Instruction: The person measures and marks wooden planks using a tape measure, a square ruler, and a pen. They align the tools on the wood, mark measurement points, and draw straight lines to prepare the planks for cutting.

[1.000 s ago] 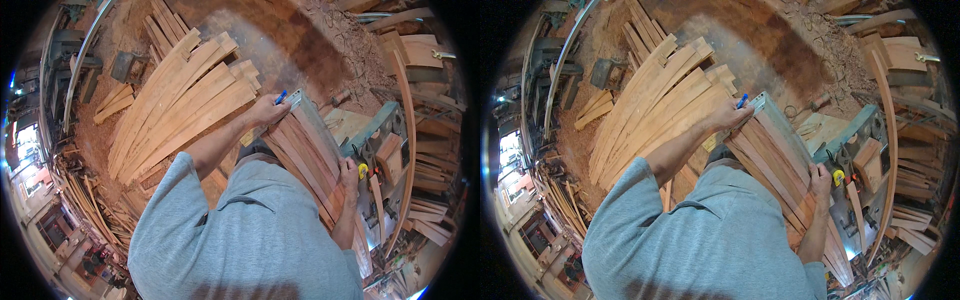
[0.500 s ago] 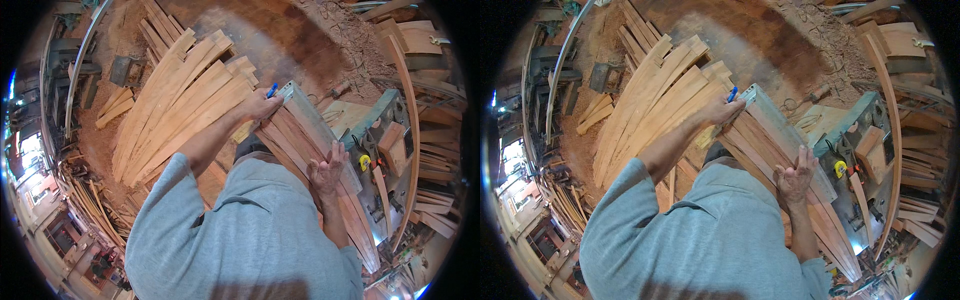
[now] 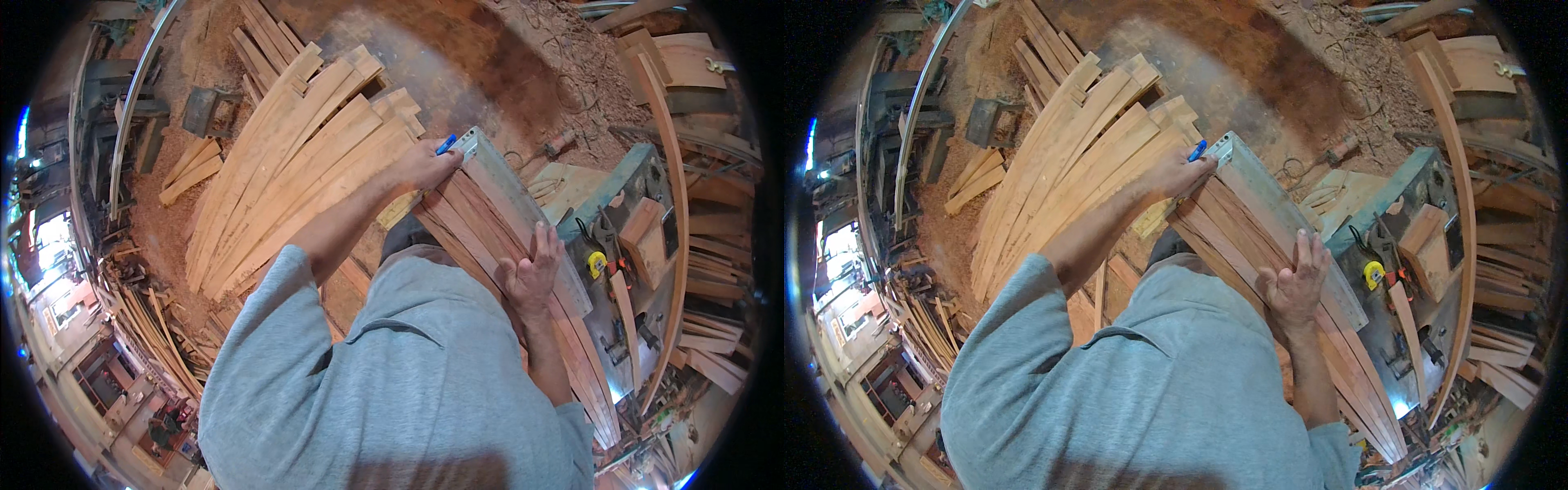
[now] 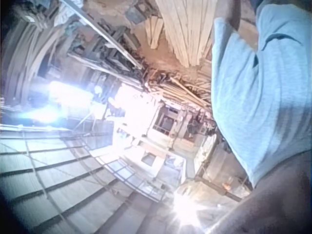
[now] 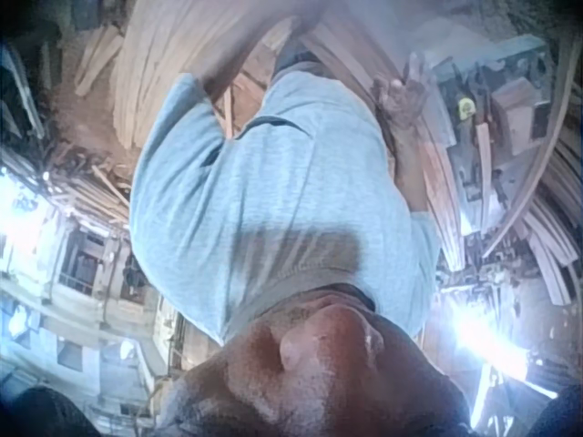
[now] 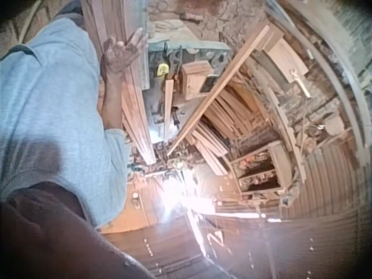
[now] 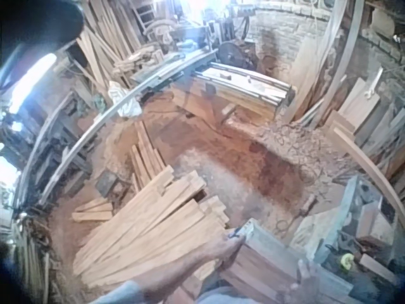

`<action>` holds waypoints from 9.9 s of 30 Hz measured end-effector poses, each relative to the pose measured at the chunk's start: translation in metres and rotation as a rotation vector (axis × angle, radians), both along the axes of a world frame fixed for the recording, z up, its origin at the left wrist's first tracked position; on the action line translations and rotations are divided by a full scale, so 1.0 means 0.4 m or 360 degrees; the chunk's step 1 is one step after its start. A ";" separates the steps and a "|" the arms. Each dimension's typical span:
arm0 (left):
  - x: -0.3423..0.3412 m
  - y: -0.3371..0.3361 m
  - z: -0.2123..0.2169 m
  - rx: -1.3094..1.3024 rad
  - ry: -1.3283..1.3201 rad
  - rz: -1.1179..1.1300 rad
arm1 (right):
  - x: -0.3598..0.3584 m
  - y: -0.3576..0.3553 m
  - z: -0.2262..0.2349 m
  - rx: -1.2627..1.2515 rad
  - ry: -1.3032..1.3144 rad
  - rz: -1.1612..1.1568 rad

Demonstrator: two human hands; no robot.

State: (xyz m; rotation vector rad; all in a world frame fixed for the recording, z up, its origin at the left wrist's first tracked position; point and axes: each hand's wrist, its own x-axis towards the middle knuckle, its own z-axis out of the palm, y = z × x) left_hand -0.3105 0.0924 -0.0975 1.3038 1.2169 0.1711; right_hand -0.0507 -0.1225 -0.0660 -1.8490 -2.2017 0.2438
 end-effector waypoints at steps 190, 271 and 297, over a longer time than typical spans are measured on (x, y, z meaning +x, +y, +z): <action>0.811 -0.603 0.149 0.0219 0.0302 -0.0322 | 0.339 -0.776 0.108 -0.0017 0.0624 -0.0094; -0.031 -0.030 0.029 0.0192 -0.0061 0.0049 | 0.115 -0.165 0.137 -0.0055 0.0321 -0.0853; 0.046 -0.148 0.146 0.0927 -0.0622 -0.0598 | 0.082 -0.192 0.111 -0.0132 0.0254 -0.1076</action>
